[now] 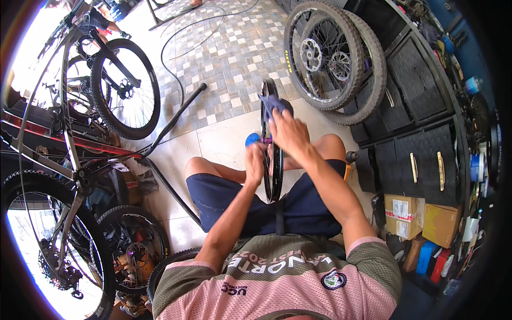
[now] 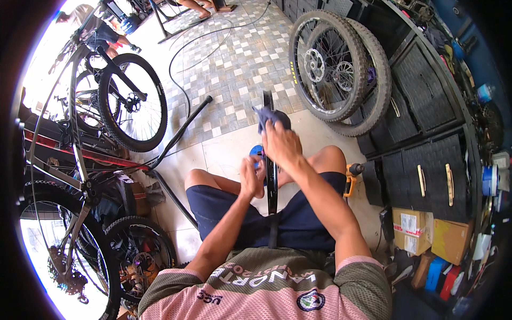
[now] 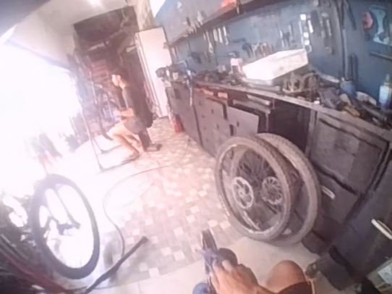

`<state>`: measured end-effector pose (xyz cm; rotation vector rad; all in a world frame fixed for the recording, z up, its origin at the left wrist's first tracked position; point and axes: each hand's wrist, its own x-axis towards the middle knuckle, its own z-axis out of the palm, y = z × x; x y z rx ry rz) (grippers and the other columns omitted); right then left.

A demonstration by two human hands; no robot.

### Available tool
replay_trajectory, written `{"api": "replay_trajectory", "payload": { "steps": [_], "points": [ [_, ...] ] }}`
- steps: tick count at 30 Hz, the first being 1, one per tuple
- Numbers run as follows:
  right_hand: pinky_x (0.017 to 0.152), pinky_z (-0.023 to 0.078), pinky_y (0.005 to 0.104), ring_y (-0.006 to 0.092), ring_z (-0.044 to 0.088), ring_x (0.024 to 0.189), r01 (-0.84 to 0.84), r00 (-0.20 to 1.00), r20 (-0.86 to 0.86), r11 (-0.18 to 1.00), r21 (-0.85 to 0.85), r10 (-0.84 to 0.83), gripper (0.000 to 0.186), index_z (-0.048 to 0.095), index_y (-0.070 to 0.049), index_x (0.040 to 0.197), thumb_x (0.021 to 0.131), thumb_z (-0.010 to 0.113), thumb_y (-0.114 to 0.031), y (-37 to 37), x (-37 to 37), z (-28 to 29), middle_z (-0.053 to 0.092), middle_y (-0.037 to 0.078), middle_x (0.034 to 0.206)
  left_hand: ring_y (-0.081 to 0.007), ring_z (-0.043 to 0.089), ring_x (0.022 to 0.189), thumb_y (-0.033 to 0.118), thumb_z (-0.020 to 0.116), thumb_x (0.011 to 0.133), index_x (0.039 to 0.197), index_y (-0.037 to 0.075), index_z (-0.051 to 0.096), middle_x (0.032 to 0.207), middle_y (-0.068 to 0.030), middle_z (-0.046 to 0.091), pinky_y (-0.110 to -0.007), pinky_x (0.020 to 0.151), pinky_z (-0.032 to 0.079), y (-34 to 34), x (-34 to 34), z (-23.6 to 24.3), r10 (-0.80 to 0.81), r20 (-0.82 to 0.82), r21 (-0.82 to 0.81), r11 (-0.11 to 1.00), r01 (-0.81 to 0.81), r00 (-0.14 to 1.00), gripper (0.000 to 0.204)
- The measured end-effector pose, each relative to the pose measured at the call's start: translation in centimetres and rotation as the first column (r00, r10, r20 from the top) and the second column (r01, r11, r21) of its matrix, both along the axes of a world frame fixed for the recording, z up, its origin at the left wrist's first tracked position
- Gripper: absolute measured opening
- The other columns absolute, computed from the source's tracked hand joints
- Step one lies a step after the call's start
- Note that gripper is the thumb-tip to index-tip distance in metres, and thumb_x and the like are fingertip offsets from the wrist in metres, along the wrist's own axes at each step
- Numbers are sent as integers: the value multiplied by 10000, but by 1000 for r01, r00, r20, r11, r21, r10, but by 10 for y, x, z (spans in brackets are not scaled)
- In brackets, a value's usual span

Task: The person sits on the floor and cleans a bicycle wheel rim with a cloth. They then retrieve a roll of rim tape and scissors, cut a length of tape, and apply it to the inside of the rim.

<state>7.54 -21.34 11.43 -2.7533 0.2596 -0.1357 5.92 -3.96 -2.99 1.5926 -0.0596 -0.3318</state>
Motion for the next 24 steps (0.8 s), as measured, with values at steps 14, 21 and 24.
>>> {"api": "replay_trajectory", "payload": {
  "steps": [14, 21, 24],
  "points": [
    [739, 599, 551, 431, 730, 814, -158, 972, -99, 905, 395, 212, 307, 698, -120, 1214, 997, 661, -334, 64, -184, -5, 696, 165, 1030, -212, 674, 916, 750, 325, 1075, 1220, 14, 711, 980, -136, 760, -382, 810, 518, -92, 149, 37, -260, -231, -269, 943, 195, 938, 844],
    [803, 586, 498, 394, 727, 946, -86, 994, 93, 942, 326, 58, 242, 716, -129, 1113, 973, 716, -327, 7, -72, -3, 739, 136, 1081, -217, 686, 923, 680, 372, 1102, 1199, -13, 712, 1030, -146, 748, -358, 832, 546, -63, 107, 22, -288, -192, -288, 930, 227, 938, 778],
    [822, 585, 509, 392, 727, 973, -71, 988, 146, 981, 179, 45, 263, 712, -119, 1132, 987, 697, -338, -25, 7, -7, 742, 145, 1100, -210, 676, 1049, 536, 308, 1164, 1314, -24, 668, 1230, -159, 719, -372, 942, 536, -53, 61, 10, -209, -289, -283, 951, 125, 934, 682]
  ]
}}
